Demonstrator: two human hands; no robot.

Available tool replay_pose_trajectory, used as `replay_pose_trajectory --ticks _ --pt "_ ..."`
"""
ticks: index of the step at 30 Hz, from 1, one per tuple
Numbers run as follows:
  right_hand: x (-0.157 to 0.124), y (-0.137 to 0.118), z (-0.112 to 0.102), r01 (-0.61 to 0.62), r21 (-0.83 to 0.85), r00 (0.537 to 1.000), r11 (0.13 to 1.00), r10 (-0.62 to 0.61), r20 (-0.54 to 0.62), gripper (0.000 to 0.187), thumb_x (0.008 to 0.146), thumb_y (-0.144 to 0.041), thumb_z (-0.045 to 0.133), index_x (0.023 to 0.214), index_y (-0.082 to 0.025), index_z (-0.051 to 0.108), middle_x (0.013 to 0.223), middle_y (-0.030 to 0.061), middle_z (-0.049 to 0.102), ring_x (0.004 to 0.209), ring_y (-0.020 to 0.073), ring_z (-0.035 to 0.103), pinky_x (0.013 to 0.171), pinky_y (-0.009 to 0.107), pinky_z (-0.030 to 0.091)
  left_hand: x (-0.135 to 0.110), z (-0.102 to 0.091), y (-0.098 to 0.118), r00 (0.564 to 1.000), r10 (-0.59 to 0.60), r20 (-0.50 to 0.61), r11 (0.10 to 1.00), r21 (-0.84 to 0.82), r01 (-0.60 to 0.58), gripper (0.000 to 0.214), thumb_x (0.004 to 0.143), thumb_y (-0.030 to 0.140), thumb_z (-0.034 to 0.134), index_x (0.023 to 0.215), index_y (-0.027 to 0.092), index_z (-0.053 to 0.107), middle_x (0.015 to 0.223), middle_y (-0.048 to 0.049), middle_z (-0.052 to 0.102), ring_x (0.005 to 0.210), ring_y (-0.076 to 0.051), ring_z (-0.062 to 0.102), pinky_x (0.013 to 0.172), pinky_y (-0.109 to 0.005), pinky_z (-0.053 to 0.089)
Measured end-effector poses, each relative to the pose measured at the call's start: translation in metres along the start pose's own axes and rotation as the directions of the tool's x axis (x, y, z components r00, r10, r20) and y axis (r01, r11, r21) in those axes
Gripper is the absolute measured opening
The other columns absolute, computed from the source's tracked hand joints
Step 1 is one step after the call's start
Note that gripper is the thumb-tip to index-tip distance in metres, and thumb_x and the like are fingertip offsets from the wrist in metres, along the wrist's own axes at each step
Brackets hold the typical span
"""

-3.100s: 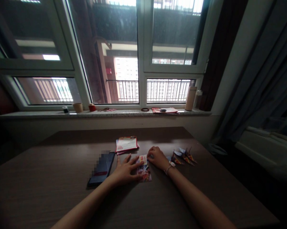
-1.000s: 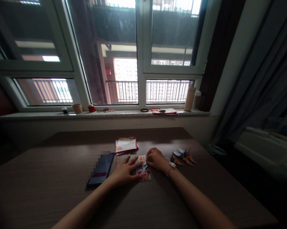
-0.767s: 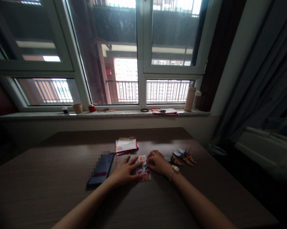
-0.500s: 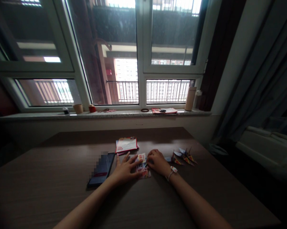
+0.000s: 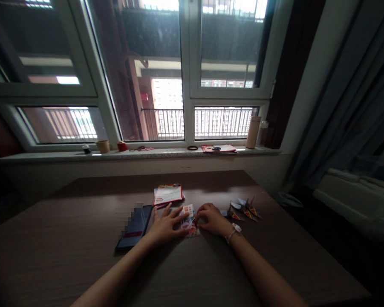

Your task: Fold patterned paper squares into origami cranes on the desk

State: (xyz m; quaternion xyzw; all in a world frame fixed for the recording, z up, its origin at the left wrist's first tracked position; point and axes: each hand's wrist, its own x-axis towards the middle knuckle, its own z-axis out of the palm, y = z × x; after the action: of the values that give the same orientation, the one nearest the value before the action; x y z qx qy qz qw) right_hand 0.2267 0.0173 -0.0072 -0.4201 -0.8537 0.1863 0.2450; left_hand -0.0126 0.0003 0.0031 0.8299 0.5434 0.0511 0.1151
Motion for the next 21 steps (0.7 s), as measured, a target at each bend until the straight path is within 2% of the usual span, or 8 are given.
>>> replay_pose_trajectory --ticks 12,16,21 --pt "-0.010 0.000 -0.010 -0.002 0.073 0.992 0.997 -0.007 0.128 0.038 0.068 -0.033 0.082 0.106 -0.032 0.074 0.123 0.0046 0.057 0.121 0.0258 0.047 0.109 0.039 0.035 0.000 0.004 -0.003 0.999 0.020 -0.047 1.000 -0.012 -0.021 0.065 0.080 0.078 0.044 0.140 0.053 0.041 0.159 0.0069 0.029 0.149 -0.042 0.005 0.100 -0.078 -0.020" --pt "-0.012 0.001 -0.009 0.014 0.085 0.994 0.996 -0.023 0.109 0.039 0.071 -0.033 0.081 0.108 -0.033 0.073 0.122 0.0046 0.056 0.121 0.0252 0.048 0.108 0.039 0.036 -0.001 0.006 -0.003 0.997 0.013 -0.078 1.000 -0.019 -0.014 0.063 0.080 0.077 0.045 0.138 0.052 0.044 0.160 0.0055 0.029 0.149 -0.041 0.007 0.102 -0.078 -0.018" --pt "-0.012 -0.003 -0.004 0.070 0.061 0.997 0.996 -0.071 0.025 0.033 0.072 -0.036 0.081 0.103 -0.030 0.075 0.116 0.0057 0.060 0.116 0.0246 0.051 0.104 0.039 0.039 -0.001 0.009 -0.003 0.990 0.002 -0.139 1.000 -0.016 -0.005 0.059 0.080 0.073 0.052 0.135 0.051 0.049 0.160 0.0036 0.028 0.148 -0.041 0.014 0.105 -0.078 -0.014"
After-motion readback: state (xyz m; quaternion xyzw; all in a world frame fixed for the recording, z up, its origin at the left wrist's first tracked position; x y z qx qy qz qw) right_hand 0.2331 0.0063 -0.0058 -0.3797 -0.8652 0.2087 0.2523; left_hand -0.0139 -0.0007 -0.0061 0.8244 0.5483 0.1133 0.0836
